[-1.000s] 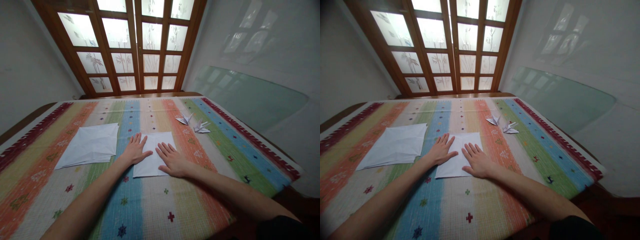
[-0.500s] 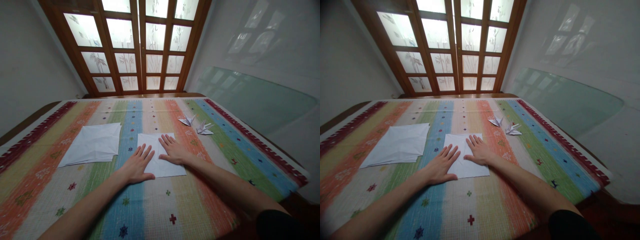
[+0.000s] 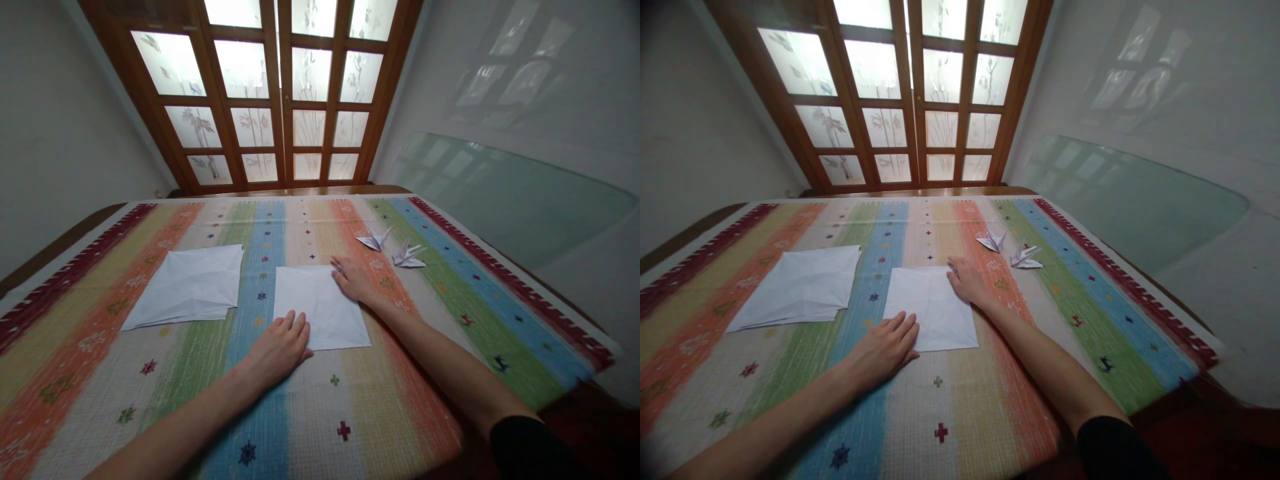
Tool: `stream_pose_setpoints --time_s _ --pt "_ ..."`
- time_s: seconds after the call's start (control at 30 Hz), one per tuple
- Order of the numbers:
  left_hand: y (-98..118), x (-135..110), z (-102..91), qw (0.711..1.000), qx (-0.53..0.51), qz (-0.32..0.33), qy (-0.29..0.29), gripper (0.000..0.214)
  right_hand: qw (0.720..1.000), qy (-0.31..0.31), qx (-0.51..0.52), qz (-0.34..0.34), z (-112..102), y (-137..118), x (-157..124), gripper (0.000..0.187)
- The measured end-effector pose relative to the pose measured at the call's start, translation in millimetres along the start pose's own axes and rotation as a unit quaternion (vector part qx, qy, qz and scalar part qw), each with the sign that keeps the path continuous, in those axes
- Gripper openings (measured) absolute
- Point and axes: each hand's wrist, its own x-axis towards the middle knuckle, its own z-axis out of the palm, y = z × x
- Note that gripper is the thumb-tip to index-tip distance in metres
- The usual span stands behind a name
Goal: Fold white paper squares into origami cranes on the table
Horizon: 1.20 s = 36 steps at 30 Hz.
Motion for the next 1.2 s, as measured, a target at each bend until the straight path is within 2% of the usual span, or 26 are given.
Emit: stream_pose_setpoints --time_s 0.07,0.2,0.33,0.4,0.43,0.47,0.53,0.57,0.63,0.67,0.73,0.83,0.87,0.9,1.0,1.07,1.13,1.2 --pt "7.6 5.2 0.2 0.999 0.035 0.025 0.02 0.035 0.998 0.023 0.05 0.014 -4.6 3.4 -3.8 0.04" --pt "18.4 13.0 -1.2 0.994 0.06 0.062 0.068 0.034 0.993 0.034 0.11 0.034 -9.3 8.9 -10.9 0.038" --pt "7.2 21.9 -13.0 0.994 0.03 0.055 0.091 0.022 0.987 0.041 0.15 0.045 -8.7 11.2 -15.0 0.038" --pt "-13.5 25.0 -24.9 0.992 -0.026 -0.006 0.121 0.02 0.98 0.071 0.176 0.065 -7.6 12.4 -15.7 0.038" --pt "-28.0 25.2 -32.3 0.984 -0.063 -0.072 0.151 0.02 0.974 0.089 0.193 0.08 -7.1 13.1 -15.7 0.038" --pt "-44.7 23.9 -40.4 0.963 -0.1 -0.161 0.191 0.02 0.967 0.106 0.21 0.095 -6.7 13.7 -15.7 0.038" --pt "-82.1 15.9 -57.2 0.892 -0.15 -0.334 0.266 0.022 0.957 0.121 0.24 0.114 -6.2 15.1 -15.4 0.038" --pt "-100.9 9.0 -65.1 0.849 -0.156 -0.405 0.303 0.024 0.953 0.123 0.25 0.118 -6.2 15.8 -15.1 0.037" --pt "-134.4 -9.6 -77.8 0.78 -0.143 -0.498 0.351 0.027 0.948 0.13 0.265 0.12 -6.4 17.2 -14.5 0.035" --pt "-147.7 -20.6 -82.1 0.751 -0.122 -0.528 0.377 0.028 0.945 0.137 0.271 0.122 -6.5 18.0 -14.2 0.034" --pt "-165.9 -42.7 -85.8 0.718 -0.073 -0.543 0.429 0.03 0.939 0.154 0.28 0.129 -6.7 19.6 -13.7 0.033" --pt "-174.6 -69.7 -80.7 0.686 0.019 -0.532 0.497 0.035 0.935 0.163 0.287 0.132 -6.5 20.6 -13.7 0.033" --pt "-174.5 -76.1 -76.5 0.693 0.042 -0.516 0.502 0.036 0.936 0.161 0.286 0.129 -6.5 20.3 -13.9 0.033" --pt "-173.7 -81.3 -71.2 0.715 0.053 -0.492 0.493 0.035 0.937 0.159 0.285 0.126 -6.7 19.8 -14.1 0.033" --pt "-171.5 -91.8 -48.8 0.84 0.016 -0.386 0.38 0.028 0.942 0.164 0.269 0.117 -9.4 18.3 -15.6 0.034" --pt "-171.1 -97.7 -30.7 0.892 -0.027 -0.335 0.302 0.029 0.946 0.175 0.249 0.11 -14.2 19.1 -17.1 0.034" --pt "-170.2 -104.7 -13.5 0.923 -0.07 -0.3 0.23 0.031 0.951 0.194 0.222 0.09 -22.0 23.0 -19.2 0.034" --pt "-168.2 -113.0 -0.3 0.933 -0.087 -0.296 0.185 0.03 0.955 0.226 0.184 0.059 -32.1 30.8 -22.0 0.032"
